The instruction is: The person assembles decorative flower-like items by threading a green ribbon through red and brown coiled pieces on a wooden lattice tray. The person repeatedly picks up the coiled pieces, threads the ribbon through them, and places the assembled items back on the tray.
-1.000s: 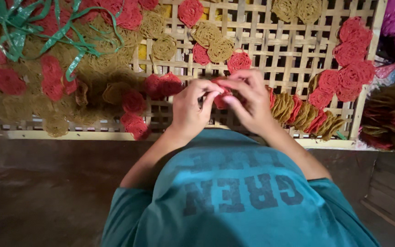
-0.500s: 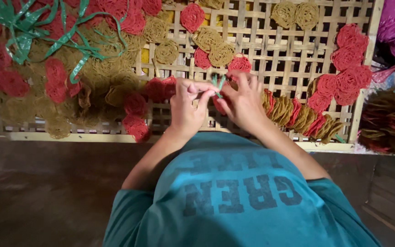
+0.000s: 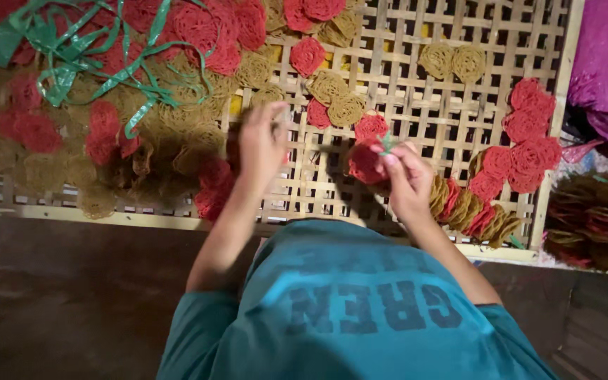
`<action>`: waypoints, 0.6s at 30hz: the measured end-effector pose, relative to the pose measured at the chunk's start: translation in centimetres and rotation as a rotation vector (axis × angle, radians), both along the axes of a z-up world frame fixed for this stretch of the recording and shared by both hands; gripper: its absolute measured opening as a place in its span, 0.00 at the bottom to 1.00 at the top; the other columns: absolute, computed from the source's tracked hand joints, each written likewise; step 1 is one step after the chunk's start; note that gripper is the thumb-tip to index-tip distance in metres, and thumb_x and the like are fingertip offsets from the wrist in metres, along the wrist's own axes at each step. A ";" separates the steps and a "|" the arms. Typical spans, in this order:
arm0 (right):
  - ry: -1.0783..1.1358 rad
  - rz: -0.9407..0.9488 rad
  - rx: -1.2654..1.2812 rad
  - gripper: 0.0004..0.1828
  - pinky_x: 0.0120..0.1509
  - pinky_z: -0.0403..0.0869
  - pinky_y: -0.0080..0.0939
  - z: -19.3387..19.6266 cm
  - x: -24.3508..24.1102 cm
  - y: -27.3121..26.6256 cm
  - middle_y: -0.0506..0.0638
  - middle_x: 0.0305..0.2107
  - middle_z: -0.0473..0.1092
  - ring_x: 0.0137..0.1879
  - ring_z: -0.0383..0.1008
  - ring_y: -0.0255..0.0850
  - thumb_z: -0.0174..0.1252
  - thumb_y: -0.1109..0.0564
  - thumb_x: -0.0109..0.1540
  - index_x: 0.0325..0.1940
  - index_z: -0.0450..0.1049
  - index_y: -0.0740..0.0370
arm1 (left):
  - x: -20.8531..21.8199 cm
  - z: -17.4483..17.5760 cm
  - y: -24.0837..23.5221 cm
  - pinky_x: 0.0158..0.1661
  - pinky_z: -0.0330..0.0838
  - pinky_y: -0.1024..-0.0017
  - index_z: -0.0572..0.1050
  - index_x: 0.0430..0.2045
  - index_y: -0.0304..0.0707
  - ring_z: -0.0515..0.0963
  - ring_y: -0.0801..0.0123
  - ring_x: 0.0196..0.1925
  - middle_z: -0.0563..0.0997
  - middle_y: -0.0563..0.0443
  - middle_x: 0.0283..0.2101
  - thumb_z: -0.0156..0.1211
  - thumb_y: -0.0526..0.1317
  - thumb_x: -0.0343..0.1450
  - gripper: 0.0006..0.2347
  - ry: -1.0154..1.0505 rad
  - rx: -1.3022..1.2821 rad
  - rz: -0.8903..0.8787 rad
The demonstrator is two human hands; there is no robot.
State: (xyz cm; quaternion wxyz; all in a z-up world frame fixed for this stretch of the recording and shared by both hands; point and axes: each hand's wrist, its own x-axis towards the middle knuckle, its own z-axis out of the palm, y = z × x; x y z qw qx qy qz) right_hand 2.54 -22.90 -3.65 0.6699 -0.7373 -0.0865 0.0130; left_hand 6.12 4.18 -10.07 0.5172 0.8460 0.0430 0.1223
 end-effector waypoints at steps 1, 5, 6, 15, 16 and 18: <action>0.013 -0.013 0.024 0.08 0.46 0.68 0.30 -0.1 -0.1 -0.3 0.47 0.34 0.68 0.38 0.67 0.31 0.50 0.63 0.72 0.47 0.74 0.70 | 0.8 -0.6 1.0 0.56 0.74 0.59 0.77 0.46 0.36 0.80 0.56 0.53 0.81 0.44 0.49 0.67 0.32 0.71 0.11 -0.089 0.244 0.058; 0.014 -0.047 0.085 0.09 0.47 0.66 0.31 -0.7 -0.2 -0.9 0.47 0.33 0.67 0.38 0.66 0.31 0.49 0.63 0.74 0.48 0.74 0.71 | 3.4 -1.6 4.1 0.57 0.69 0.57 0.76 0.46 0.37 0.76 0.51 0.56 0.79 0.44 0.53 0.64 0.29 0.70 0.12 -0.147 0.268 0.084; 0.005 -0.047 0.092 0.09 0.48 0.67 0.31 -1.0 -0.1 -0.9 0.47 0.34 0.67 0.39 0.66 0.31 0.49 0.63 0.74 0.48 0.74 0.71 | 4.4 -1.7 4.2 0.58 0.68 0.58 0.76 0.48 0.38 0.76 0.52 0.57 0.79 0.44 0.54 0.64 0.30 0.70 0.13 -0.186 0.298 0.079; 0.036 -0.018 0.117 0.08 0.46 0.68 0.31 -1.9 0.7 -0.9 0.48 0.37 0.69 0.41 0.69 0.31 0.50 0.63 0.72 0.45 0.73 0.70 | 13.0 -2.1 5.3 0.51 0.64 0.54 0.76 0.50 0.30 0.72 0.48 0.54 0.76 0.40 0.50 0.70 0.43 0.61 0.24 -0.108 0.603 0.165; 0.031 -0.014 0.099 0.08 0.45 0.67 0.30 -1.9 0.7 -0.8 0.48 0.37 0.68 0.40 0.68 0.31 0.50 0.63 0.72 0.46 0.74 0.71 | 13.4 -2.0 5.5 0.50 0.65 0.54 0.76 0.50 0.30 0.73 0.49 0.53 0.77 0.40 0.49 0.70 0.44 0.61 0.24 -0.073 0.662 0.168; 0.022 -0.012 0.064 0.09 0.43 0.67 0.30 -1.7 0.7 -0.7 0.48 0.35 0.68 0.39 0.67 0.31 0.51 0.64 0.71 0.48 0.76 0.72 | 13.2 -1.9 5.9 0.51 0.69 0.56 0.76 0.53 0.32 0.76 0.51 0.52 0.79 0.42 0.51 0.65 0.43 0.70 0.19 -0.220 0.570 0.214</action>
